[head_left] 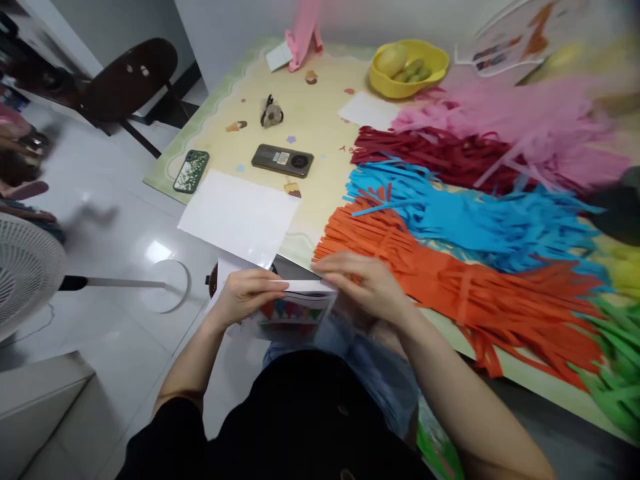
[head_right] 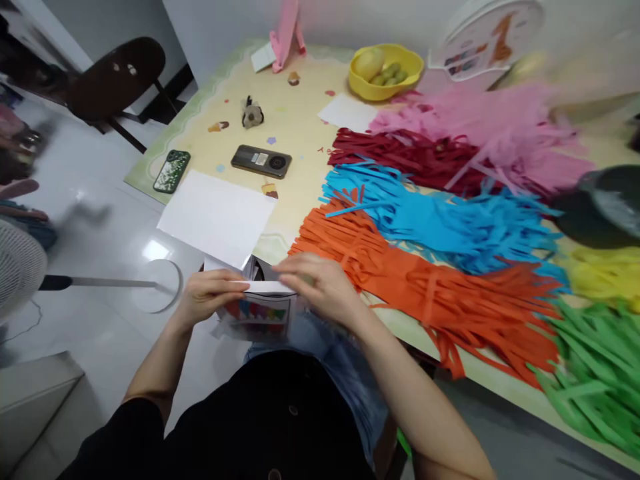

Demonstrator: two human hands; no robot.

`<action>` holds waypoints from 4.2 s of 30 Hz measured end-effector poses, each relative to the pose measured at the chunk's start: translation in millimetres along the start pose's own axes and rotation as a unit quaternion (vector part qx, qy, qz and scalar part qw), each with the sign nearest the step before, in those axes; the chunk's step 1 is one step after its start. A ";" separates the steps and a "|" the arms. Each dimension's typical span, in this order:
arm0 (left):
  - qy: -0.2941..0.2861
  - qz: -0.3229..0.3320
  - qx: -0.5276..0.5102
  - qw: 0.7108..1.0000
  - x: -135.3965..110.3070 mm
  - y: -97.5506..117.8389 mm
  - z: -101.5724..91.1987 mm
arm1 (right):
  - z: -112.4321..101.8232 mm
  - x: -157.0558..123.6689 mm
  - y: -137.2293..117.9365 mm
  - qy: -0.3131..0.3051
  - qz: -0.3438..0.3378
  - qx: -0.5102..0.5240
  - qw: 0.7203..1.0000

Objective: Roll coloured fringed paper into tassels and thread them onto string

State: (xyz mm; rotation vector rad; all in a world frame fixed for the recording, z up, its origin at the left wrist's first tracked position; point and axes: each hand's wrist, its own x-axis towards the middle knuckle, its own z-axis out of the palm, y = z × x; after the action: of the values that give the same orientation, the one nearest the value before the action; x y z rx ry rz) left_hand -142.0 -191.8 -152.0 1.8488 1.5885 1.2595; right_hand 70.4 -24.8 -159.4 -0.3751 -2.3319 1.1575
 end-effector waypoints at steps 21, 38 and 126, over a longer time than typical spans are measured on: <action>-0.170 -0.158 -0.102 0.967 53.7 -120.2 -47.7 | 28.2 27.9 48.9 -0.166 -0.034 -0.406 0.898; -0.173 -0.168 -0.123 0.963 52.6 -127.7 -43.6 | 78.5 180.8 112.8 -0.066 0.016 -0.186 0.980; -0.058 -0.064 -0.140 0.986 90.0 95.4 131.3 | -66.8 -115.4 -68.6 0.294 0.131 -0.127 0.938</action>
State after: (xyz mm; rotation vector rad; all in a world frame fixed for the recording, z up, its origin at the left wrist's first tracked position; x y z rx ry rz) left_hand 15.6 -102.0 -112.9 1.5911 1.3675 1.2238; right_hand 202.0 -73.9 -106.9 -1.0027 -1.9244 0.7098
